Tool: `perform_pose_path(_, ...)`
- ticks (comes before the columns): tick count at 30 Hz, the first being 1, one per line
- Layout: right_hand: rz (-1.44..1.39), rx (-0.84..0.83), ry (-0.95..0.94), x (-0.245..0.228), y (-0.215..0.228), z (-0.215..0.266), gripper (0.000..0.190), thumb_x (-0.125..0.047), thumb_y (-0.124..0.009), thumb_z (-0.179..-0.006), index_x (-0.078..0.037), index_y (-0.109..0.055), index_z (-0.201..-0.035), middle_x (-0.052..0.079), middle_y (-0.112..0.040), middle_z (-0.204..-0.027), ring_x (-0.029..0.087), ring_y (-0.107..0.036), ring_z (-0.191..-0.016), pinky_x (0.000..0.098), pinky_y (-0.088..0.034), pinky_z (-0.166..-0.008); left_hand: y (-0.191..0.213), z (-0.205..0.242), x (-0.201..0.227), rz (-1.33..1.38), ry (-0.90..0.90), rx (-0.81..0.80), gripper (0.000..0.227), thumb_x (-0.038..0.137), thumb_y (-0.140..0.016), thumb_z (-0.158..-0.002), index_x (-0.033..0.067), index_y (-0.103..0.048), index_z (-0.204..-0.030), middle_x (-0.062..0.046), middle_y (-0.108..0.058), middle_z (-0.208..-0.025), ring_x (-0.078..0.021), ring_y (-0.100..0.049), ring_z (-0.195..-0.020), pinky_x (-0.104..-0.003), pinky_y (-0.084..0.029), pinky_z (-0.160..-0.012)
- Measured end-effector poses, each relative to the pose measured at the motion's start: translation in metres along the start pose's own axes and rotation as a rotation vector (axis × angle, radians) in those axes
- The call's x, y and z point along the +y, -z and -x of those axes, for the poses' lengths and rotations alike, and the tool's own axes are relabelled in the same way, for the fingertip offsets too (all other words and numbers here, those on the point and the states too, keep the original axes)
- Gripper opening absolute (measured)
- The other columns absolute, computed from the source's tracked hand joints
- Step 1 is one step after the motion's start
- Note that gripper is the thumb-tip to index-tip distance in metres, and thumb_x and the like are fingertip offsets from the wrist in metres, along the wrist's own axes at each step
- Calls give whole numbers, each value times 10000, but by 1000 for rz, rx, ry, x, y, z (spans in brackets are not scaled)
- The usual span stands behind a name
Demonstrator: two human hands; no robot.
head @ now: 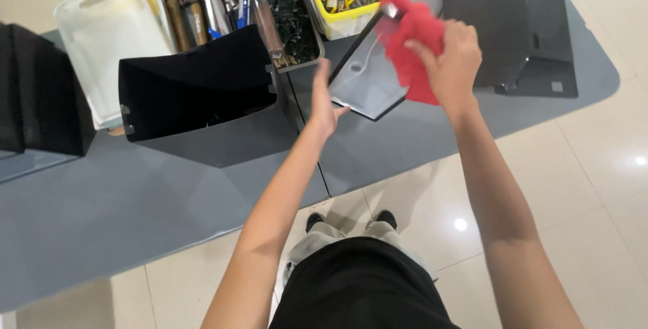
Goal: The person wipes black plastic box panels with a red cloth, folds the panels into a box shape, wipes a translucent lid, places the lid on the box, and presses the lid edges to clip it closed.
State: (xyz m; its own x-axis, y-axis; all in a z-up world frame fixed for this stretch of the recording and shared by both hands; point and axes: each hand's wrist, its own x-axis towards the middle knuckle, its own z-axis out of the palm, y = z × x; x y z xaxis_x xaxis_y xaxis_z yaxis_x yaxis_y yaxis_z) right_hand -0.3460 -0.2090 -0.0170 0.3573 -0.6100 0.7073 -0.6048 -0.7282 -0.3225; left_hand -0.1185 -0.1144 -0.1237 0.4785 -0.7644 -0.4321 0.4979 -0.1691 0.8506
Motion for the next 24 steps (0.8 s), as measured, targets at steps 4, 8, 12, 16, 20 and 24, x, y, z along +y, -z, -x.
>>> perform_pose_path(4, 139, -83, 171, -32, 18, 32, 424, -306, -928, -889, -38, -689, -1113, 124, -626, -997, 353, -580, -949, 456, -496, -803, 2, -40, -13, 560, 217, -197, 950, 758, -595, -760, 196, -423, -1506, -121, -469, -1531, -420, -372, -1425, -757, -228, -988)
perform_pose_path(8, 182, -160, 329, -42, 19, 63, 454, -217, -871, -712, -43, -700, -1095, 110, -608, -989, 337, -573, -947, 455, -495, -795, 0, -83, -76, 647, 330, -453, 576, 484, -633, -896, 114, -567, -1332, -129, -619, -1323, -375, -558, -1254, -657, -447, -1067)
perform_pose_path(12, 37, -183, 381, -44, 22, 80, 438, -244, -869, -724, -51, -692, -1076, 99, -607, -1018, 343, -579, -967, 473, -472, -821, -5, -42, -53, 613, 316, -548, 399, 286, -524, -855, 16, -668, -1110, -126, -769, -1083, -298, -731, -1014, -514, -558, -948)
perform_pose_path(16, -128, -321, 246, -49, 11, 95, 432, -237, -841, -851, -61, -668, -1206, 96, -607, -1158, 354, -557, -1084, 481, -459, -959, -14, -17, -53, 697, 135, -514, 270, 263, -599, -1029, 27, -643, -1153, -110, -723, -1133, -251, -692, -1071, -407, -547, -985)
perform_pose_path(20, -227, -345, 80, -60, -4, 95, 635, -200, -716, -862, -53, -544, -1455, 176, -402, -1507, 438, -319, -1385, 579, -276, -1134, -38, 21, -54, 498, -144, -404, 321, 251, -558, -1079, 30, -608, -1307, -87, -674, -1262, -200, -644, -1130, -368, -531, -975)
perform_pose_path(24, -241, -304, -2, -37, -29, 84, 671, -137, -615, -909, -107, -461, -1561, 146, -177, -1726, 438, -78, -1596, 614, -101, -1261, -54, 57, -41, 303, -346, -434, 480, 143, -487, -1090, 53, -411, -1555, -70, -569, -1470, -162, -573, -1301, -319, -487, -1092)
